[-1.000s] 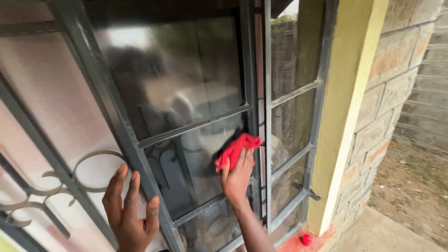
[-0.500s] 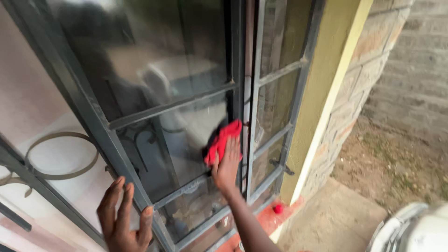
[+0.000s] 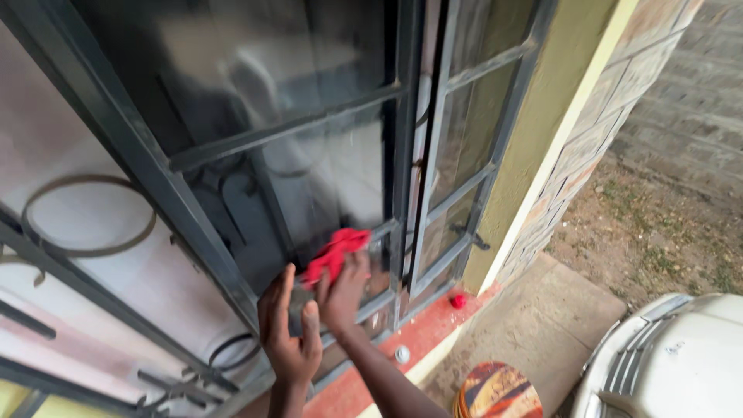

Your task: The person sprays a cleaning solution onto a window frame and then wipes the glass and frame with a red cloth by hand.

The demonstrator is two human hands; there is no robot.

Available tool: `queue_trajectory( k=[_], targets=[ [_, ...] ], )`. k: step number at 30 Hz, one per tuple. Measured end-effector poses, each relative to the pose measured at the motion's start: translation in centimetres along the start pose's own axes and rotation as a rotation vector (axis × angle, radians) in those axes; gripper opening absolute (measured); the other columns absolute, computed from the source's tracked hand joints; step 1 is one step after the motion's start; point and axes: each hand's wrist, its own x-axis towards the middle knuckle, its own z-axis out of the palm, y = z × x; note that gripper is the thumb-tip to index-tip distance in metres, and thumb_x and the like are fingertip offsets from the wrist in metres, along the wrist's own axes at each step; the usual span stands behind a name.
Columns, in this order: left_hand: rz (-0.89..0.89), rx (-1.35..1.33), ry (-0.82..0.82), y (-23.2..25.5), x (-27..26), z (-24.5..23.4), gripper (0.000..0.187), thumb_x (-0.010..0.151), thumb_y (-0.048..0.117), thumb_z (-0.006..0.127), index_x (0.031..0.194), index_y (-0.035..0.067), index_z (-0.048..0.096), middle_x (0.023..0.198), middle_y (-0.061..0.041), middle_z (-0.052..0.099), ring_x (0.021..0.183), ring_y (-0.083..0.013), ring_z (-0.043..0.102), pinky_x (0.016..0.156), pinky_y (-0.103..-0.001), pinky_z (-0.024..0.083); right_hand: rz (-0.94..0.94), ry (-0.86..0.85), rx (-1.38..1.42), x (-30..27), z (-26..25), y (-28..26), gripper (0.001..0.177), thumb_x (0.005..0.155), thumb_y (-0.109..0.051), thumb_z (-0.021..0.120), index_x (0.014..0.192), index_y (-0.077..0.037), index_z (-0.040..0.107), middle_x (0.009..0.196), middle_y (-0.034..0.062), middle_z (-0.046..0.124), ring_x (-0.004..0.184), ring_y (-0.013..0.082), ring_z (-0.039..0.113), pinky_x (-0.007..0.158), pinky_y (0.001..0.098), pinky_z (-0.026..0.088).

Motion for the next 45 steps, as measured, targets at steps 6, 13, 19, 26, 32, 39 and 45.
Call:
queue_trajectory(
  k=[6,13,19,26,32,39,45],
  targets=[
    [-0.174,-0.023,0.115,-0.1,-2.1,0.8,0.040,0.107,0.022,0.056,0.139,-0.002,0.059,0.136,-0.016,0.063,0.125,-0.0332,0.061,0.111,-0.043,0.048,0.367,-0.491,0.771,-4.7,0.3,-4.6,0.036,0.106,-0.026,0.051,0.131,-0.001,0.056,0.129,0.0201,0.058,0.125,0.0368,0.057,0.111,0.0445,0.045],
    [-0.072,-0.099,0.109,1.0,-7.4,2.2,0.033,0.105,0.023,0.057,0.127,-0.001,0.062,0.133,-0.016,0.063,0.124,-0.0331,0.059,0.111,-0.047,0.048,0.437,-0.644,0.848,-9.9,-7.3,-0.4,0.046,0.104,-0.028,0.047,0.143,-0.004,0.046,0.138,0.0164,0.053,0.128,0.0328,0.054,0.110,0.0402,0.044],
    [-0.741,-0.053,0.062,-3.5,-21.8,3.8,0.039,0.109,0.027,0.064,0.135,-0.002,0.061,0.140,-0.015,0.057,0.128,-0.0275,0.059,0.108,-0.040,0.050,1.548,-0.496,1.315,-23.2,-9.7,10.7,0.044,0.102,-0.026,0.053,0.144,-0.012,0.052,0.131,0.0088,0.065,0.116,0.0274,0.064,0.100,0.0462,0.052],
    [-1.404,-0.357,-0.236,-12.8,-38.7,6.1,0.038,0.095,0.031,0.074,0.115,-0.001,0.072,0.102,-0.004,0.073,0.093,-0.0120,0.063,0.082,-0.028,0.053,1.991,-0.399,1.534,-33.2,-8.7,20.1,0.059,0.103,-0.049,0.040,0.138,-0.006,0.059,0.130,0.0136,0.068,0.111,0.0334,0.069,0.098,0.0515,0.054],
    [-1.335,-0.270,-0.182,-20.5,-47.7,8.2,0.040,0.099,0.034,0.077,0.112,-0.004,0.072,0.094,-0.007,0.068,0.086,-0.0149,0.058,0.080,-0.033,0.050,1.800,-0.554,1.050,-38.4,-6.4,26.1,0.054,0.116,-0.042,0.041,0.150,-0.002,0.052,0.131,0.0140,0.063,0.111,0.0272,0.057,0.101,0.0448,0.040],
    [-1.215,0.112,-0.249,-25.1,-51.6,11.2,0.091,0.089,0.036,0.080,0.157,0.000,0.030,0.153,-0.029,0.038,0.135,-0.0402,0.045,0.107,-0.048,0.042,1.806,-0.537,0.592,-40.3,-5.3,27.5,0.074,0.098,-0.027,0.065,0.160,-0.007,0.030,0.158,0.0149,0.045,0.138,0.0264,0.049,0.103,0.0436,0.048],
    [-0.908,0.410,-0.285,-22.4,-49.7,13.2,0.072,0.100,0.030,0.071,0.157,0.001,0.038,0.157,-0.027,0.043,0.146,-0.0435,0.041,0.120,-0.053,0.035,1.594,-0.387,0.224,-39.6,-7.8,29.1,0.106,0.080,-0.018,0.078,0.164,-0.018,0.013,0.152,0.0212,0.040,0.124,0.0337,0.061,0.090,0.0434,0.053]
  ],
)
